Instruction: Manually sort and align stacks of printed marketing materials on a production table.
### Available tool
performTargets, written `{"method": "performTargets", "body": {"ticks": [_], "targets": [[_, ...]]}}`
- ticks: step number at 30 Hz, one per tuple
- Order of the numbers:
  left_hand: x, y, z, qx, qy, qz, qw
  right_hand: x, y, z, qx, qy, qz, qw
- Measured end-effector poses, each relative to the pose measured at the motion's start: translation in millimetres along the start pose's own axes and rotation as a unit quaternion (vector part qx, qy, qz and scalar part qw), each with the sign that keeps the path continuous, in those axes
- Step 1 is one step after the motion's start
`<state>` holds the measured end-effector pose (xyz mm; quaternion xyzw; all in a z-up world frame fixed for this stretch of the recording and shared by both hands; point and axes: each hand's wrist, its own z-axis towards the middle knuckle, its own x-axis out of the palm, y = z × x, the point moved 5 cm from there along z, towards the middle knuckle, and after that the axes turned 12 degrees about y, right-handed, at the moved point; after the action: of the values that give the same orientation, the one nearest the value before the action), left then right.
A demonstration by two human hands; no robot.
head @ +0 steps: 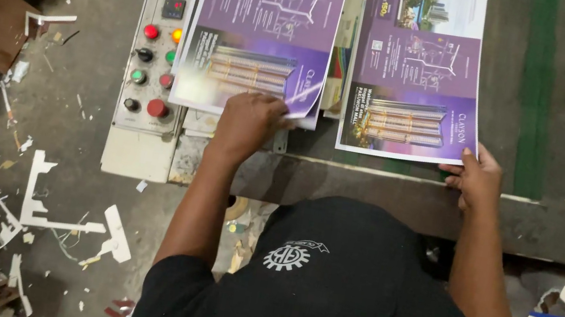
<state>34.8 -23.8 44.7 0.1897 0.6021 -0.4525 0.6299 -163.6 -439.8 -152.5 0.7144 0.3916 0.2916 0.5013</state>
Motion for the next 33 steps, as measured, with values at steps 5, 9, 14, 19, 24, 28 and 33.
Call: {"method": "performTargets", "body": {"ticks": [5,9,14,19,24,28,33], "targets": [[-14.0,-1.1,-1.7,0.001,-0.034,-0.036,0.999,21.3,44.5,-29.2,0.083,-0.043,-0.055,0.994],[-32.9,-7.5,-7.4,-0.01,-0.212,-0.03,0.977,29.5,13.4,-39.7,0.109,0.002,-0.109,0.988],[-12.3,-45.4,-2.8,0.083,-0.275,-0.019,0.958,98.2,35.4,-50.9,0.049,0.182,-0.155,0.97],[7.6,-102.7,5.1,0.104,-0.212,-0.074,0.969,166.3,63.2,-66.4,-0.053,0.37,-0.13,0.918],[38.8,-121.4,8.4,0.11,-0.058,-0.094,0.988,165.0,39.1,-53.7,-0.005,0.31,0.16,0.937],[53.2,-97.0,-8.8,0.16,-0.052,-0.092,0.981,143.3,47.0,-57.9,-0.034,0.221,0.19,0.956],[58.7,-33.9,-20.8,0.037,-0.018,-0.022,0.999,79.2,6.4,-64.8,-0.115,0.055,0.178,0.976]]}}
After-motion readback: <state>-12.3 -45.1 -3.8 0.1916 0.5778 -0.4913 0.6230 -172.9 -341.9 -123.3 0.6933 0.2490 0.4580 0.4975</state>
